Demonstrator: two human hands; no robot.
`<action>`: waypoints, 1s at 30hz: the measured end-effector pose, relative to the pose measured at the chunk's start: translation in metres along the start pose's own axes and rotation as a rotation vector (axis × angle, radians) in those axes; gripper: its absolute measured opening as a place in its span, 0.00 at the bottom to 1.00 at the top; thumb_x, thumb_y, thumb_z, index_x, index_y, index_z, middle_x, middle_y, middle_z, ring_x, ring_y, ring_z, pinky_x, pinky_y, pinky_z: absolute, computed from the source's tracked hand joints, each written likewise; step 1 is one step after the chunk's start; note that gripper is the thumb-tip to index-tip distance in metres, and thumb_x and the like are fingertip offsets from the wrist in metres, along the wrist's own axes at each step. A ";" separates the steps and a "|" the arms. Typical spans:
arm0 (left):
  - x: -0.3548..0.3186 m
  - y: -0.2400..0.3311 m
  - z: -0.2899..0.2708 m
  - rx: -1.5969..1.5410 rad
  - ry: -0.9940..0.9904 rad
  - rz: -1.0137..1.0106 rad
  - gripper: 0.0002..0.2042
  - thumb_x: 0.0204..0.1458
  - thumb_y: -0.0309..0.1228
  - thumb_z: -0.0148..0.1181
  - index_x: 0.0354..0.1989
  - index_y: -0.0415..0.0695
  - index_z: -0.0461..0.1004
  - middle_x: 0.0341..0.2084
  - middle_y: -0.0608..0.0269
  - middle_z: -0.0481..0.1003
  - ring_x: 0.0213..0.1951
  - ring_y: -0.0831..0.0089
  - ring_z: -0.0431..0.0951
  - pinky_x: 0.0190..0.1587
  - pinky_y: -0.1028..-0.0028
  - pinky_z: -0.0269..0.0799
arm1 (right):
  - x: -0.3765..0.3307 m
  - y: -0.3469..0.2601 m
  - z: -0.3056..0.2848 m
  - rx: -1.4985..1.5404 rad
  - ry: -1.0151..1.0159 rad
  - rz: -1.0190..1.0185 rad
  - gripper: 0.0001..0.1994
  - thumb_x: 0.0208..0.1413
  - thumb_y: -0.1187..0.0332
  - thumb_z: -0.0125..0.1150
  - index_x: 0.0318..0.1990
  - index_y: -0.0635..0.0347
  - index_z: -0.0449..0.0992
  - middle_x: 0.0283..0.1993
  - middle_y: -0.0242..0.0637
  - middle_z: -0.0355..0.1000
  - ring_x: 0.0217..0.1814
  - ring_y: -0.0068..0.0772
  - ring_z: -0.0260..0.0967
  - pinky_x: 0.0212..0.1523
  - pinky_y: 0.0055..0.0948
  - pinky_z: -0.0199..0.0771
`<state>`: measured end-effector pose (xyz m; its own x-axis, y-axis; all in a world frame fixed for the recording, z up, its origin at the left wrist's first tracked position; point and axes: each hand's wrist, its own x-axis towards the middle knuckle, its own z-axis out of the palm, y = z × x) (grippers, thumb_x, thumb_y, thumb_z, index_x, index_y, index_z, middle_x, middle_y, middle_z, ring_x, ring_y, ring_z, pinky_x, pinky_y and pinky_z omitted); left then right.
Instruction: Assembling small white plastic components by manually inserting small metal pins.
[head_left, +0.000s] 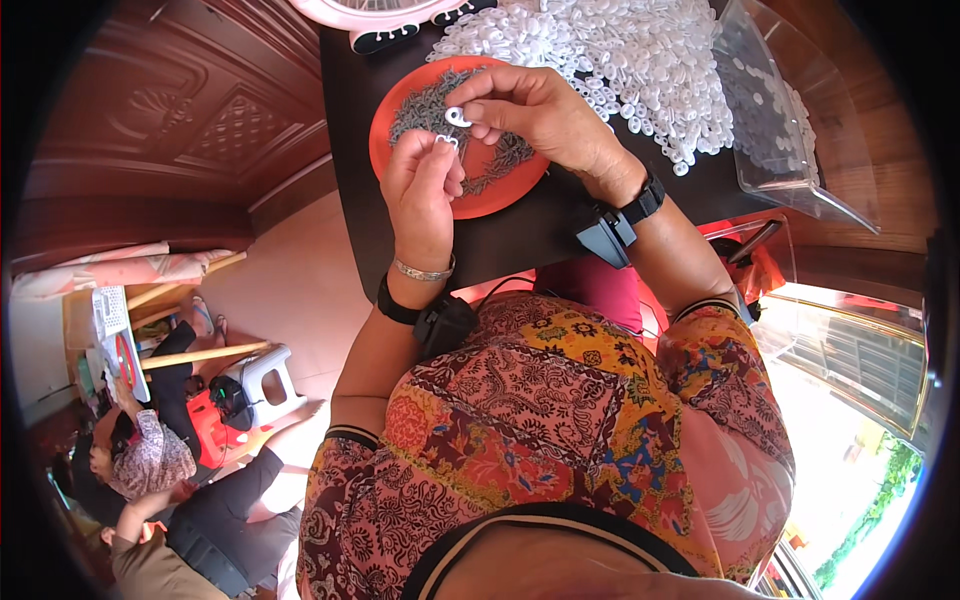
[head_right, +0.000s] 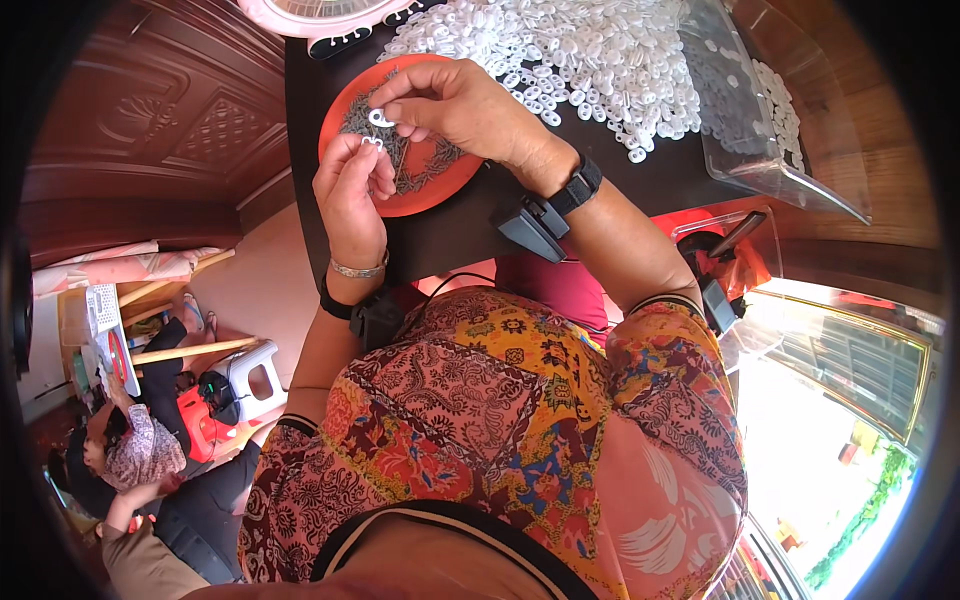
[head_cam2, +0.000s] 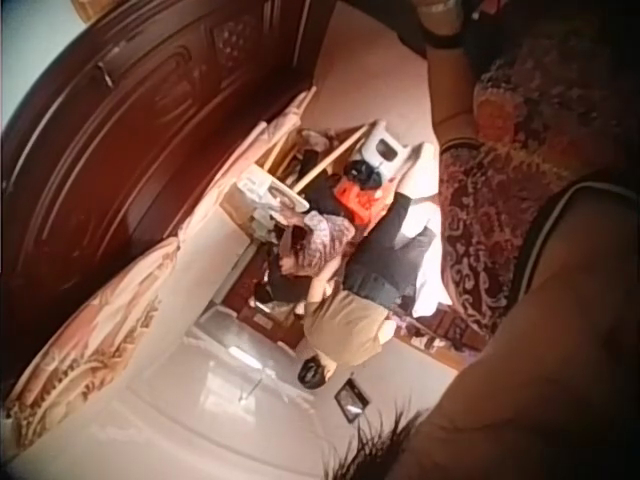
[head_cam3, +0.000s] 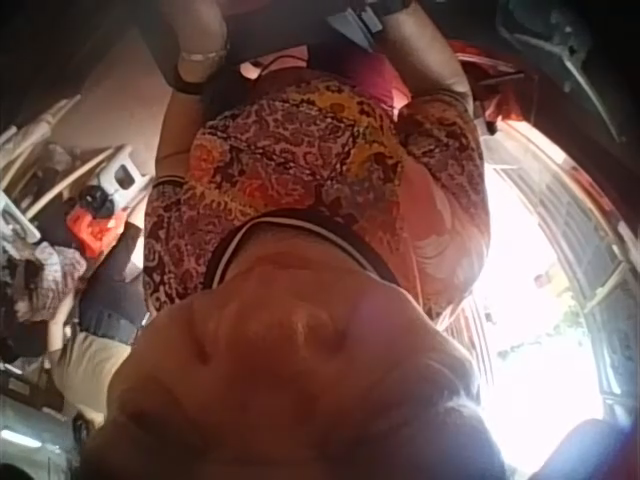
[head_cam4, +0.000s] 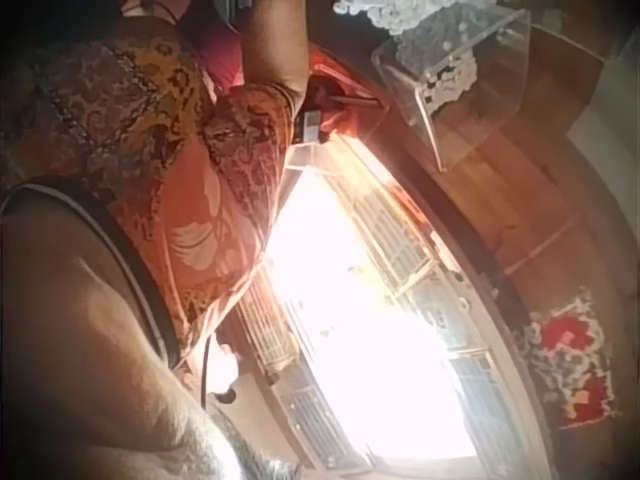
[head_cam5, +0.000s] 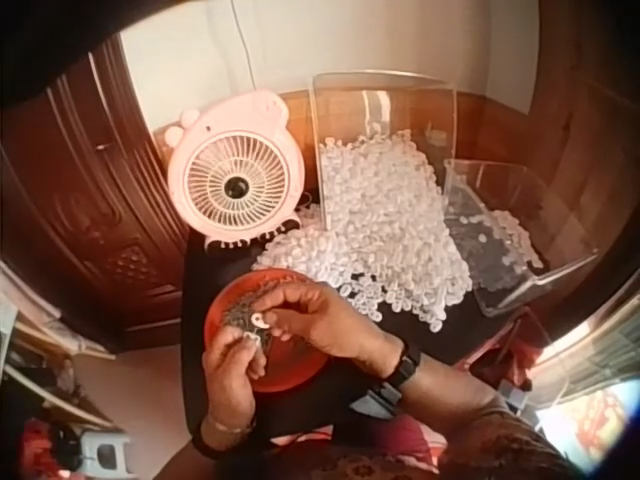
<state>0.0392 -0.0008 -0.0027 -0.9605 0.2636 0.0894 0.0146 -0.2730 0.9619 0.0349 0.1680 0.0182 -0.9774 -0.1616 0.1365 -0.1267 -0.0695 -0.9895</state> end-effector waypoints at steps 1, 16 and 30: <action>0.000 0.000 0.000 -0.007 0.000 0.000 0.05 0.54 0.27 0.50 0.28 0.42 0.66 0.17 0.70 0.67 0.19 0.86 0.62 0.21 0.85 0.56 | 0.000 0.000 0.001 0.001 0.000 0.000 0.10 0.53 0.75 0.55 0.43 0.62 0.76 0.33 0.28 0.73 0.32 0.14 0.68 0.35 0.16 0.71; 0.001 -0.004 0.002 -0.007 0.004 -0.008 0.04 0.54 0.27 0.51 0.28 0.42 0.66 0.17 0.70 0.67 0.19 0.86 0.61 0.21 0.84 0.56 | -0.002 -0.001 0.001 -0.034 0.017 -0.014 0.10 0.52 0.77 0.56 0.42 0.64 0.76 0.35 0.30 0.74 0.34 0.16 0.69 0.37 0.17 0.71; 0.001 -0.003 0.001 -0.014 -0.004 -0.003 0.04 0.54 0.27 0.51 0.28 0.41 0.66 0.17 0.70 0.66 0.19 0.85 0.61 0.21 0.84 0.56 | -0.004 -0.003 0.008 -0.156 0.009 -0.105 0.08 0.55 0.74 0.56 0.41 0.62 0.76 0.32 0.26 0.72 0.32 0.13 0.66 0.36 0.16 0.68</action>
<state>0.0383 0.0016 -0.0048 -0.9594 0.2681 0.0872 0.0074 -0.2852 0.9584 0.0405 0.1608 0.0212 -0.9588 -0.1526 0.2394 -0.2519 0.0680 -0.9654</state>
